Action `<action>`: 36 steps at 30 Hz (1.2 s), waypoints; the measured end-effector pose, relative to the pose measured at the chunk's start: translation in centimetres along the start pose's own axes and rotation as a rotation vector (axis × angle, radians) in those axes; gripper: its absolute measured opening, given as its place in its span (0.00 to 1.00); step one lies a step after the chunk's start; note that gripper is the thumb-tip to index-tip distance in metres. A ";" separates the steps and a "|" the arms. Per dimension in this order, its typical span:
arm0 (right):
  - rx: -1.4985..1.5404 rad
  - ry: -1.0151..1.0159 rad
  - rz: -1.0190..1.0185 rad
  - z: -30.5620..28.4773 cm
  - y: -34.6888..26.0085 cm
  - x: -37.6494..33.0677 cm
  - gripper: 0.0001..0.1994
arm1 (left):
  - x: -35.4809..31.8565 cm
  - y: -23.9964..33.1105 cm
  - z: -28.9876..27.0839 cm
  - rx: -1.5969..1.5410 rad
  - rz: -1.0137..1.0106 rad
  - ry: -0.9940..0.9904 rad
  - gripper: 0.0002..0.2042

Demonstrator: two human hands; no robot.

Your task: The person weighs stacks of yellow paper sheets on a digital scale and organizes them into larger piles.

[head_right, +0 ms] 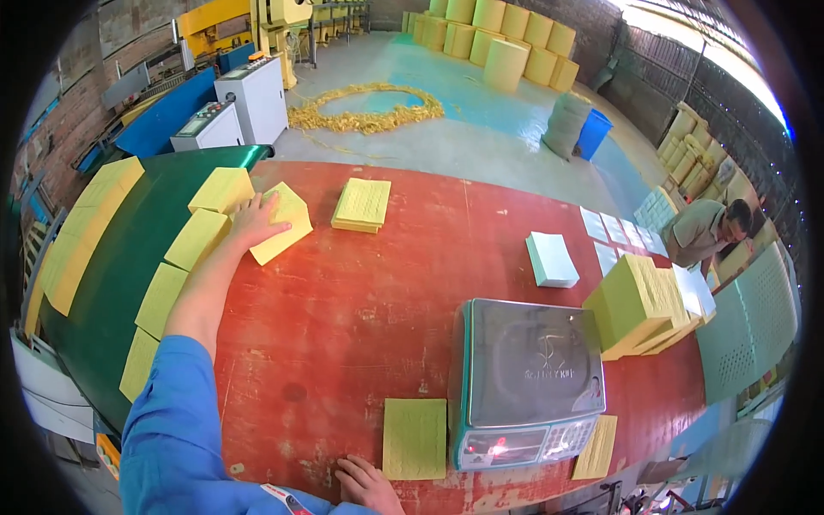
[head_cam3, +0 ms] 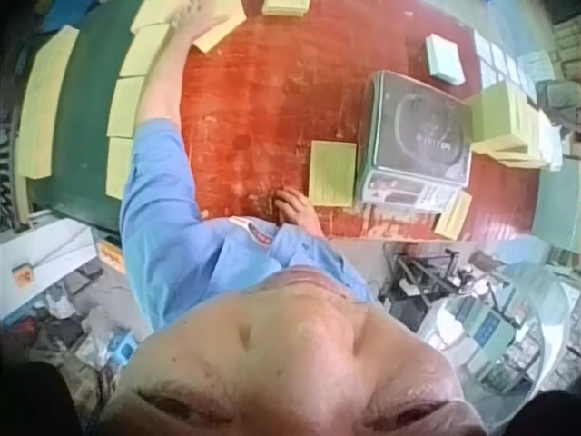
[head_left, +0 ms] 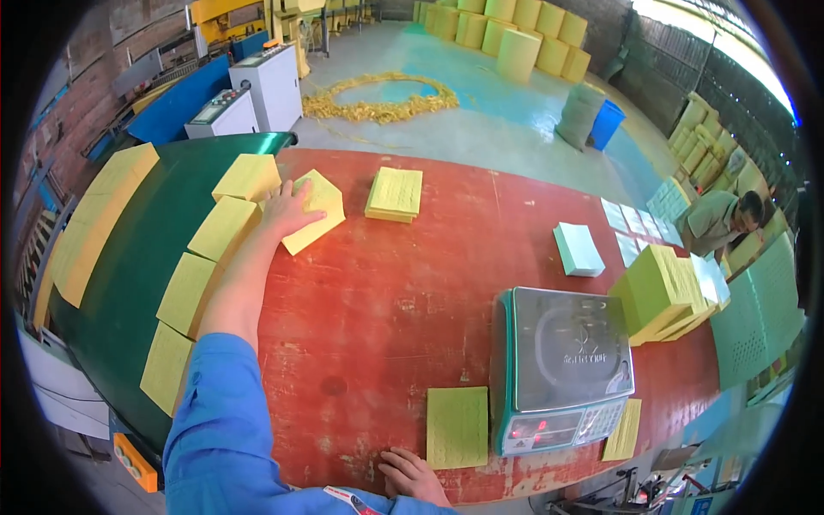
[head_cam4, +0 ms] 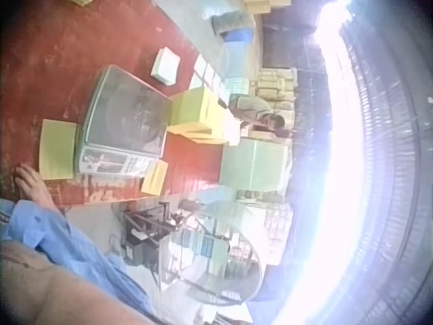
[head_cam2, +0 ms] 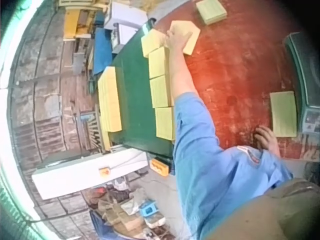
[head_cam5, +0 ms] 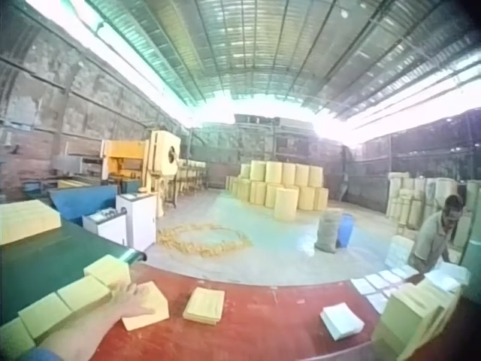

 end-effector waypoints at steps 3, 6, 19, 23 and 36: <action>-0.004 0.001 0.022 -0.7 -0.8 0.8 0.15 | 0.6 0.9 0.0 -0.067 -0.034 0.019 0.47; 0.003 -0.012 0.023 -0.9 -1.2 1.1 0.16 | 0.0 2.5 0.0 -0.025 -0.087 0.041 0.47; 0.109 0.031 -0.096 -1.3 -1.3 -0.4 0.13 | -23.0 10.2 -4.4 -0.042 -0.004 0.055 0.47; 0.609 -0.071 0.039 1.9 -0.5 -4.5 0.12 | -35.7 11.7 -7.1 -0.048 0.014 0.054 0.46; 1.646 -0.863 0.576 8.2 -2.4 -13.0 0.39 | -59.3 15.6 -10.0 -0.195 -0.459 0.150 0.44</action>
Point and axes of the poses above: each hand's wrist, its own x-axis towards the middle knuckle, its own z-axis out of the palm, y = z × x, the point moved 8 cm from there along x, towards the middle knuckle, and after that the axes turned 7 degrees about x, right-handed, at the moved point
